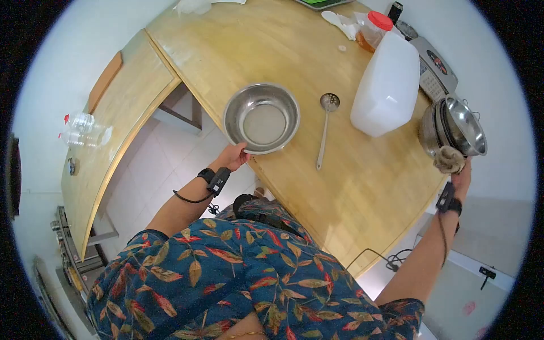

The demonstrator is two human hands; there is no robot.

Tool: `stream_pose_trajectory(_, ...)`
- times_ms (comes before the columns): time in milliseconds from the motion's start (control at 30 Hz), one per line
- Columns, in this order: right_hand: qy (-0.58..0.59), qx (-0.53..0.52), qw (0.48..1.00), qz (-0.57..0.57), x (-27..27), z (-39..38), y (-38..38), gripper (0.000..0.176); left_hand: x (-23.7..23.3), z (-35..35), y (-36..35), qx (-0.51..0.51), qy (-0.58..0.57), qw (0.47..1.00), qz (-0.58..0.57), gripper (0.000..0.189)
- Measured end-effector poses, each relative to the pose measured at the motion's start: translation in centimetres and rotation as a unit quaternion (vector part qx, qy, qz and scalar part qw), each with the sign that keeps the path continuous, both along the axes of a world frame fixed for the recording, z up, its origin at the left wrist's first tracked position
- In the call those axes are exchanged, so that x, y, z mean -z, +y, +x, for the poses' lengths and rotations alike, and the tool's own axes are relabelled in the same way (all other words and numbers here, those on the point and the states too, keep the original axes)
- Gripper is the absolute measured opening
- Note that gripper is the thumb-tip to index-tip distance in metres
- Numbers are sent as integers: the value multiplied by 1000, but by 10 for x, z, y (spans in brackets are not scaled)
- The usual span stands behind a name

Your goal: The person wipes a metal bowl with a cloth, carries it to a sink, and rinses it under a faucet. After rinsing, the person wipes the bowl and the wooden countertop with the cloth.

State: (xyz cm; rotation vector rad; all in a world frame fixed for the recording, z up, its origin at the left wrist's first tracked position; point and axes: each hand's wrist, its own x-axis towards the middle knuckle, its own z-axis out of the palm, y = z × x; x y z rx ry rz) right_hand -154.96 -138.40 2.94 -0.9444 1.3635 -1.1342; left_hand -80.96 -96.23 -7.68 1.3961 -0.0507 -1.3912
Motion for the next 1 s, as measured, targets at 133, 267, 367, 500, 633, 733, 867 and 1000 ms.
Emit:
stream_pose_trajectory(133, -110, 20, 993, 24, -20, 100, 139, 45, 0, -1, -1, -17, -22, 999, 22, 17)
stream_pose_trajectory(267, -138, 53, 987, 56, 14, 143, 256, 42, -45, -5, 3, -7, -125, 991, 37, 31)
stream_pose_trajectory(367, -160, 96, 976, 113, 44, 161, 316, 39, -65, -3, 4, 38, -181, 982, 27, 39)
stream_pose_trajectory(500, -195, 57, 975, 90, 30, 215, 395, 40, -84, 0, 2, 156, -199, 967, -3, 52)
stream_pose_trajectory(633, 49, 129, 987, 83, 52, 250, 466, 39, -94, -14, -7, 256, -176, 949, -51, 54)
stream_pose_trajectory(733, -10, 224, 968, 114, 56, 279, 530, 35, -96, -26, -22, 330, -179, 921, -101, 51)
stream_pose_trajectory(867, -73, 370, 916, 135, 60, 321, 635, 31, -108, -37, -37, 437, -164, 873, -138, 47)
stream_pose_trajectory(1000, -89, 467, 866, 157, 38, 381, 739, 30, -108, -54, -32, 541, -145, 808, -183, 49)
